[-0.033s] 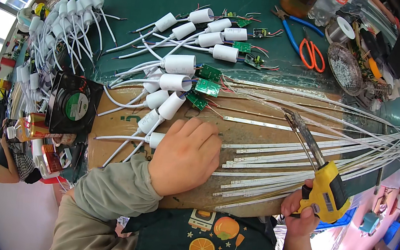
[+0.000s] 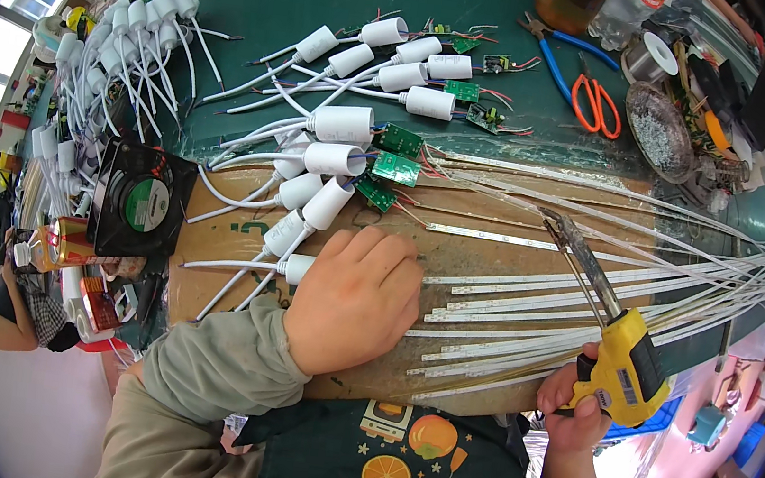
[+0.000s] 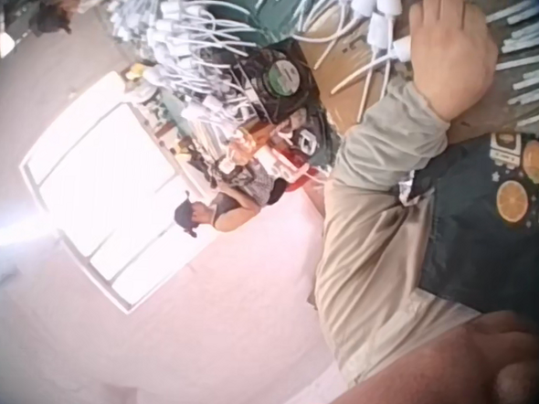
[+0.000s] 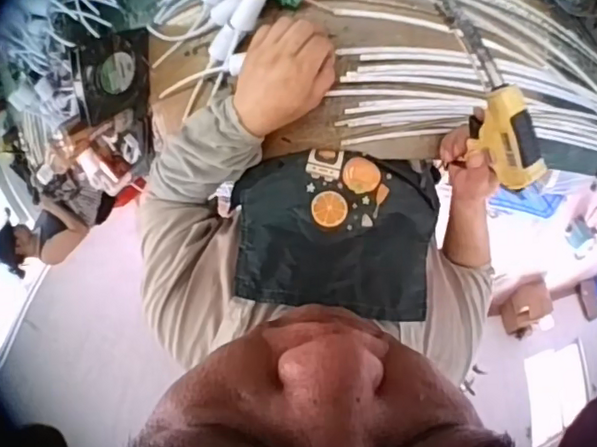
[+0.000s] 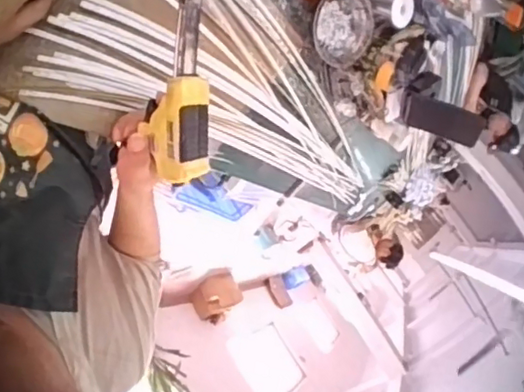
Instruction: The person aligns LED light strips and driver modules on a table and solders the electrical connections using a soldering iron.
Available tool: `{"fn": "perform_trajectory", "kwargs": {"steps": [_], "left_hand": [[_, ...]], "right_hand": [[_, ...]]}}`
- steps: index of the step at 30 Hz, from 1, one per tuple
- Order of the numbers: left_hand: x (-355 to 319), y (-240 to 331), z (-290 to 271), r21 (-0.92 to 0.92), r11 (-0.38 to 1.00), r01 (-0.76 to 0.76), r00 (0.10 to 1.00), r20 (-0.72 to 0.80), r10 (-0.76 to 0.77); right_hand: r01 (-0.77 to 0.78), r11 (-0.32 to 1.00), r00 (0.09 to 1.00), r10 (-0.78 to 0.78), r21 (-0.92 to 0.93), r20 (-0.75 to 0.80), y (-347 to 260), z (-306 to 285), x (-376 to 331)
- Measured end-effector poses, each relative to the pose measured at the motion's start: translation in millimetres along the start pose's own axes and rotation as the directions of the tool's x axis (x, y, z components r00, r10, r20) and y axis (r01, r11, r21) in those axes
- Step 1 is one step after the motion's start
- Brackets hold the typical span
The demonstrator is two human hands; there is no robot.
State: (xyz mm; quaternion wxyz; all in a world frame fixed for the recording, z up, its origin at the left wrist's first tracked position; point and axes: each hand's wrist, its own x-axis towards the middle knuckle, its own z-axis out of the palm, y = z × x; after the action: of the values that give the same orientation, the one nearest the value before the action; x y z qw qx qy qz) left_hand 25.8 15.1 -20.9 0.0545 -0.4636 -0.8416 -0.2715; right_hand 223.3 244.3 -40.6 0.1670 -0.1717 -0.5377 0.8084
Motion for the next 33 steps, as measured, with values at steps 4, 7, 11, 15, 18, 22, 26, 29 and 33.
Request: {"fn": "perform_trajectory", "kwargs": {"steps": [4, 7, 11, 15, 18, 22, 26, 29, 33], "left_hand": [[0, 2, 0, 0.003, 1.000, 0.006, 1.000, -0.004, -0.006], [1, 2, -1, 0.007, 1.000, 0.009, 1.000, -0.003, -0.009], [1, 3, -5, 0.018, 1.000, 0.014, 0.999, 0.037, -0.015], [3, 9, -31, 0.021, 0.999, 0.030, 0.994, 0.101, -0.032], [-2, 7, -46, 0.142, 0.990, 0.020, 0.983, 0.178, -0.045], [-13, 1, -47, 0.235, 0.972, -0.031, 0.947, 0.318, -0.046], [-8, -1, -55, 0.217, 0.973, -0.072, 0.952, 0.305, 0.002], [13, -3, -74, 0.300, 0.943, -0.141, 0.982, 0.160, 0.096], [55, -13, -85, 0.391, 0.903, -0.178, 0.984, 0.047, 0.174]], "right_hand": [[0.003, 1.000, 1.000, -0.003, 0.004, 0.000, 0, 0, 0], [-0.010, 1.000, 1.000, 0.010, 0.016, 0.000, 1, -3, -1], [-0.007, 1.000, 1.000, 0.008, 0.029, -0.011, 0, -1, -1], [-0.012, 0.998, 1.000, 0.013, 0.059, -0.007, 1, -3, 0], [-0.008, 0.998, 1.000, 0.008, 0.062, -0.004, 1, -4, 0], [0.006, 0.998, 1.000, -0.007, 0.068, 0.012, 3, -6, 0], [0.018, 0.997, 1.000, -0.019, 0.076, 0.017, 1, -4, 0], [0.064, 0.994, 0.998, -0.064, 0.086, 0.002, 3, -5, -3], [0.053, 0.979, 0.998, -0.046, 0.197, -0.041, 3, -8, -6]]}}
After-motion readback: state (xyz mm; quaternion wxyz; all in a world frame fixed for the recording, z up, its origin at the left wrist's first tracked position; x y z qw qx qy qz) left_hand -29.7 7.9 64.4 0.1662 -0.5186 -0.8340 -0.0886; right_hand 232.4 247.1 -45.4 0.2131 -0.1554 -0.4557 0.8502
